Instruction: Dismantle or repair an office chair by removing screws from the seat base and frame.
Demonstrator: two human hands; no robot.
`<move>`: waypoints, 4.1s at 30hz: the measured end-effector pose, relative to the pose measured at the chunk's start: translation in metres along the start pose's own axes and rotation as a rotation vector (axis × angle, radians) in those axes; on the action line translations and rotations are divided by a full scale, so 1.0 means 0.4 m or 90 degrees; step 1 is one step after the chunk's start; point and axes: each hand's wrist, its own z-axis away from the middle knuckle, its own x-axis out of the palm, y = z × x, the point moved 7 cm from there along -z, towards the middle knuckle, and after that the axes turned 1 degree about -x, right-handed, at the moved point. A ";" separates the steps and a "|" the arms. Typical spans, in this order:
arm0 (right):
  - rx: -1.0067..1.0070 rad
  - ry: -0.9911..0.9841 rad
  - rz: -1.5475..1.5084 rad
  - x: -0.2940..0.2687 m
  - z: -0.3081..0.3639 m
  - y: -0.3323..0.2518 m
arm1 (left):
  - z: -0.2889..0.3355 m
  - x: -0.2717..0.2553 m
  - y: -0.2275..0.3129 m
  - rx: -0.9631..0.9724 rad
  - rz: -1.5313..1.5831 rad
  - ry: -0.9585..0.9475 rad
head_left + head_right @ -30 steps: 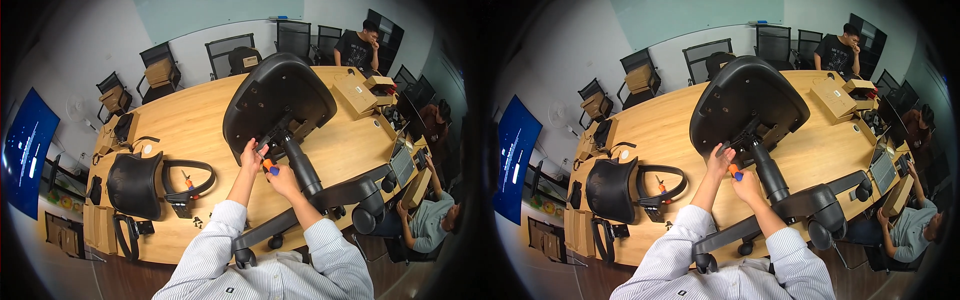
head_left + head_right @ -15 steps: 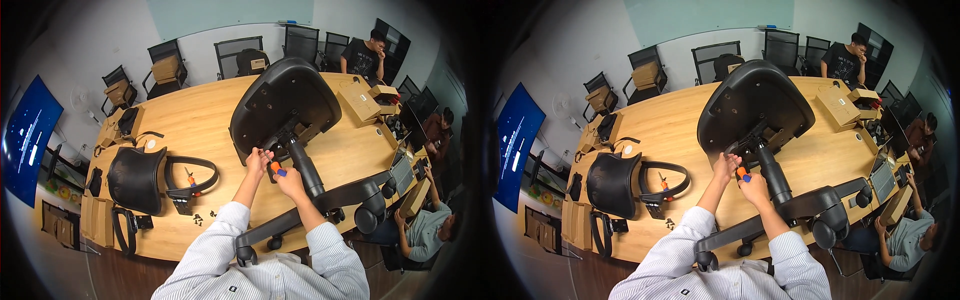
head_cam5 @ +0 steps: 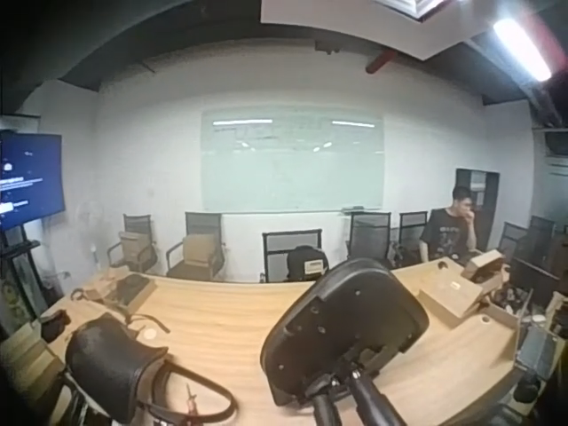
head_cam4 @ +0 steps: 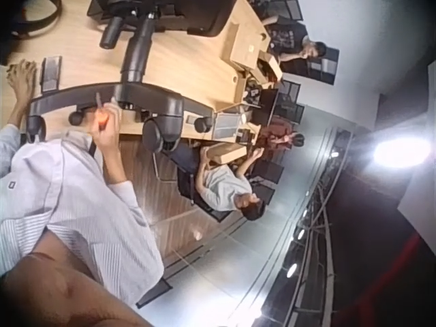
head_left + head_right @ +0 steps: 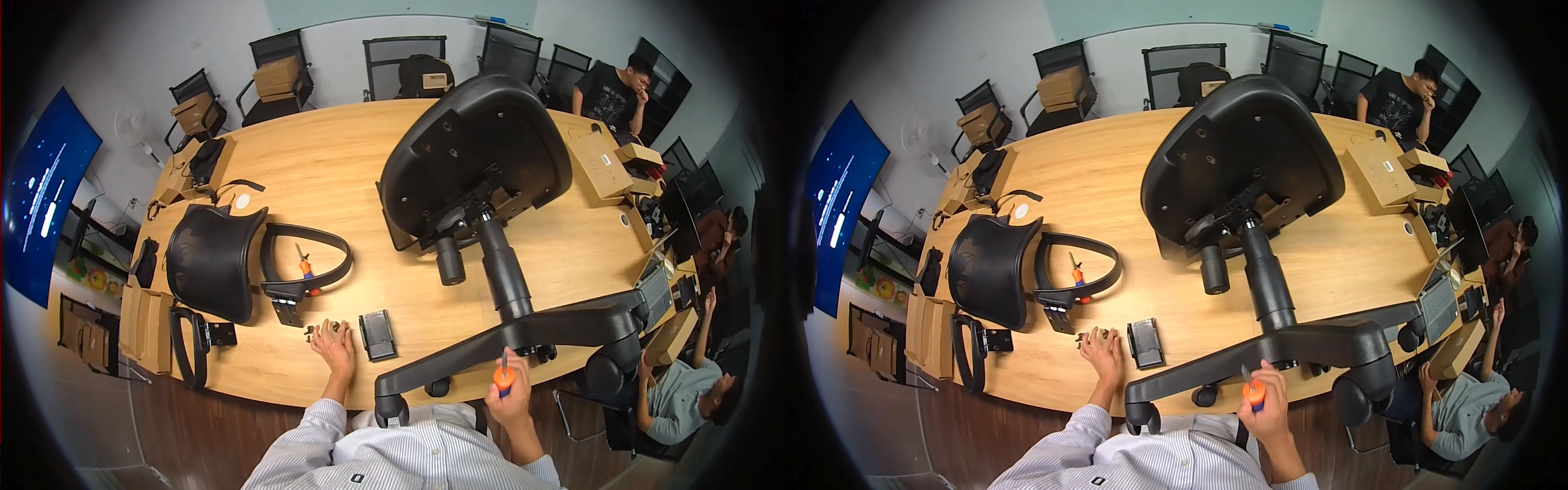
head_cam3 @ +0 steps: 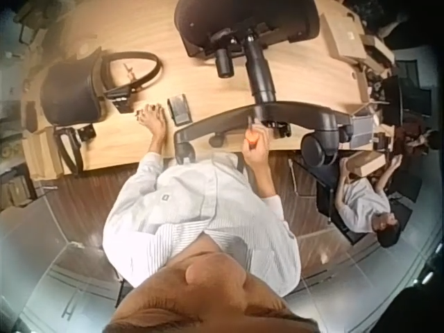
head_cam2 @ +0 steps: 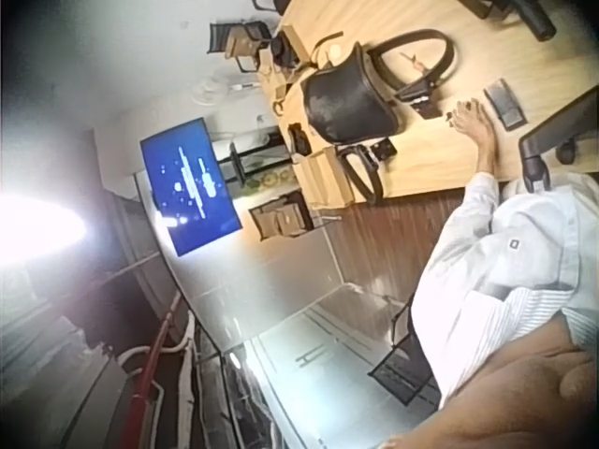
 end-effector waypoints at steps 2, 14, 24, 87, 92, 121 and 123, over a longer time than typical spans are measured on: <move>0.014 0.062 -0.043 -0.004 0.101 0.044 | 0.024 0.034 0.018 0.047 -0.054 0.049; 0.459 0.228 -0.070 -0.090 0.296 0.183 | 0.038 0.204 -0.143 0.161 0.017 0.083; 0.757 0.460 -0.588 -0.229 0.341 0.455 | -0.160 -0.092 0.137 0.126 0.227 0.010; 0.111 0.035 -0.662 -0.116 -0.800 0.762 | -0.224 0.311 0.718 -0.468 0.513 -0.359; 0.106 -0.053 -0.592 -0.145 -0.874 0.675 | -0.201 0.349 0.755 -0.477 0.515 -0.388; -0.084 -0.161 -0.288 -0.070 -0.920 0.324 | -0.148 0.414 0.928 -0.261 1.205 -0.724; -0.052 -0.174 -0.342 -0.066 -0.912 0.330 | -0.140 0.401 0.945 -0.252 1.213 -0.744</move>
